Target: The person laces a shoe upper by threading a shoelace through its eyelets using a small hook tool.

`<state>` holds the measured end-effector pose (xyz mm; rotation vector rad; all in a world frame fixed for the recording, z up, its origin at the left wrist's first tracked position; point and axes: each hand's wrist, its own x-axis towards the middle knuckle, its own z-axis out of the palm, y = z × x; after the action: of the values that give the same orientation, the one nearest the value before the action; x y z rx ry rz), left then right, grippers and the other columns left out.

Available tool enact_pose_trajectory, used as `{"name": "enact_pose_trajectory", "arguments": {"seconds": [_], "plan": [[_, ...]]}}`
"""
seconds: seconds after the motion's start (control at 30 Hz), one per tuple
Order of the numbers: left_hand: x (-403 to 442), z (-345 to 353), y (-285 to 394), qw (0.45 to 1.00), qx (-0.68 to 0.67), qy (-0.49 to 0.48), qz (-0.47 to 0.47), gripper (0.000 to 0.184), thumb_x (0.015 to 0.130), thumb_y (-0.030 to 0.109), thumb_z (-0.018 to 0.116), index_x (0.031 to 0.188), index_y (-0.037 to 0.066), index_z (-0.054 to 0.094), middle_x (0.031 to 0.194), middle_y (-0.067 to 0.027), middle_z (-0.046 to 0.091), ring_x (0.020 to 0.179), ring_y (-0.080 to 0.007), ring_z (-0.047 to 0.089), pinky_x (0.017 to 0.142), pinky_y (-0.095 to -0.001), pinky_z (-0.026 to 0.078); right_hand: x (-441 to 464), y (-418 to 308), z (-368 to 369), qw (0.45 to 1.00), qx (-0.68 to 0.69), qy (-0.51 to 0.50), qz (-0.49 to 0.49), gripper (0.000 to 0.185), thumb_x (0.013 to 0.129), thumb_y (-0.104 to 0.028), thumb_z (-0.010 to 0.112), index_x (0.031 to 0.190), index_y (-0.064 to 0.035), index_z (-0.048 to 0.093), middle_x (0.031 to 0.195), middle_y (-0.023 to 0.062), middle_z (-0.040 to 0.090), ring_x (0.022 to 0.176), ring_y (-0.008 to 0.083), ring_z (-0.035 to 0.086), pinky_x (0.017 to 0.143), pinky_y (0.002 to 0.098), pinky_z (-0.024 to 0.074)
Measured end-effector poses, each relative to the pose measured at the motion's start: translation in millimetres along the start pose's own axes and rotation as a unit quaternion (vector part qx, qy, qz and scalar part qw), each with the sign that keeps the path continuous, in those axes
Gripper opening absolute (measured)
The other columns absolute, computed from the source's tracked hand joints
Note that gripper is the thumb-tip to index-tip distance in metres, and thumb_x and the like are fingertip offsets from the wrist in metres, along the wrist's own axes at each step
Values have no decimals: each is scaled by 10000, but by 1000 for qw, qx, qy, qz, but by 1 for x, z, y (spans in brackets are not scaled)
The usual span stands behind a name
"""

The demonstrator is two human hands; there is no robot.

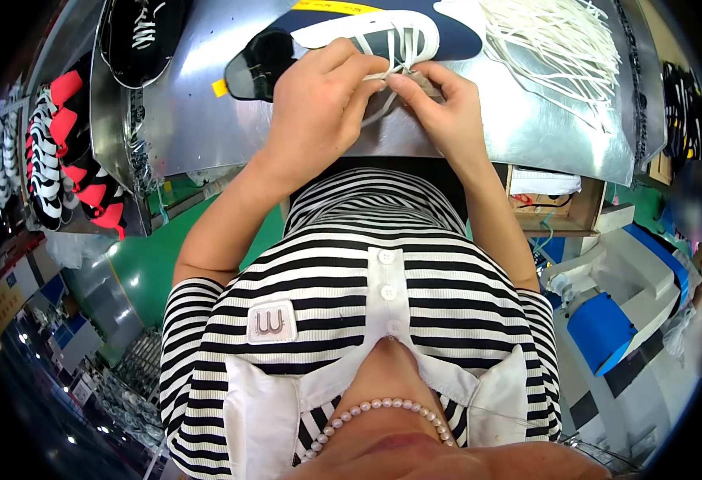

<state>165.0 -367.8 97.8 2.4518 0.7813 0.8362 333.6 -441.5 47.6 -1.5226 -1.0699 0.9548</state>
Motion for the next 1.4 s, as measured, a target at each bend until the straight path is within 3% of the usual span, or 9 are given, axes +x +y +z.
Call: {"name": "enact_pose_trajectory", "arguments": {"seconds": [0.17,0.23,0.33,0.37,0.47,0.53,0.87,1.13,1.4], "plan": [[4,-12,-8,998,48,37,15,176,800,16,701,975,24,689,774,-89,569,704,-258,564,637,-339,447,-26,4,10,972,108,-204,54,202,902,-221,711,947,-23,716,702,-31,598,630,45,485,560,240,400],[8,-14,-13,994,103,13,28,176,810,36,698,985,45,693,796,-86,576,744,-271,574,665,-349,461,-46,3,9,960,-1,-279,6,175,910,-212,700,959,-45,713,718,-21,586,648,68,488,595,240,411],[-6,10,-40,988,131,-75,-37,186,878,152,649,1039,66,684,861,-83,594,848,-297,585,732,-392,478,-30,7,7,984,64,-158,-41,159,909,-163,689,1013,-43,675,792,-5,581,649,90,479,604,255,422],[-8,14,-43,986,131,-79,-59,188,889,165,640,1040,63,684,860,-83,594,861,-296,586,743,-393,477,-23,-3,2,988,93,-117,30,169,910,-165,687,1016,-37,659,788,2,561,670,85,492,607,257,427],[-3,8,-42,987,91,-104,-81,196,903,175,632,1047,52,684,893,-86,615,894,-292,587,781,-390,469,11,-7,2,998,-8,-58,-33,100,917,-113,665,977,-34,667,827,-23,598,700,86,543,630,223,431],[-2,6,-44,988,71,-107,-88,200,911,174,624,1051,43,682,915,-90,625,900,-294,586,795,-387,465,32,7,12,970,-112,33,-211,156,868,-148,700,963,-29,666,861,71,624,707,206,631,624,311,490],[0,15,-46,990,69,-66,-101,235,789,271,749,949,101,718,906,-32,671,871,-258,624,747,-386,508,37,15,26,977,-114,73,-166,158,843,-130,723,941,-23,662,880,83,640,716,246,653,655,321,522],[0,15,-45,988,81,-77,-105,234,821,245,738,995,92,705,940,-34,673,902,-264,606,802,-378,493,28,20,24,995,-27,53,-78,171,844,-111,720,973,-15,661,842,70,697,722,111,655,652,246,515],[-1,13,-45,988,61,-84,-112,251,822,264,739,1001,93,702,937,-32,665,896,-262,603,790,-375,492,32,14,30,996,55,68,-17,142,863,-104,702,961,-5,672,846,53,707,743,85,639,678,226,511]]}}
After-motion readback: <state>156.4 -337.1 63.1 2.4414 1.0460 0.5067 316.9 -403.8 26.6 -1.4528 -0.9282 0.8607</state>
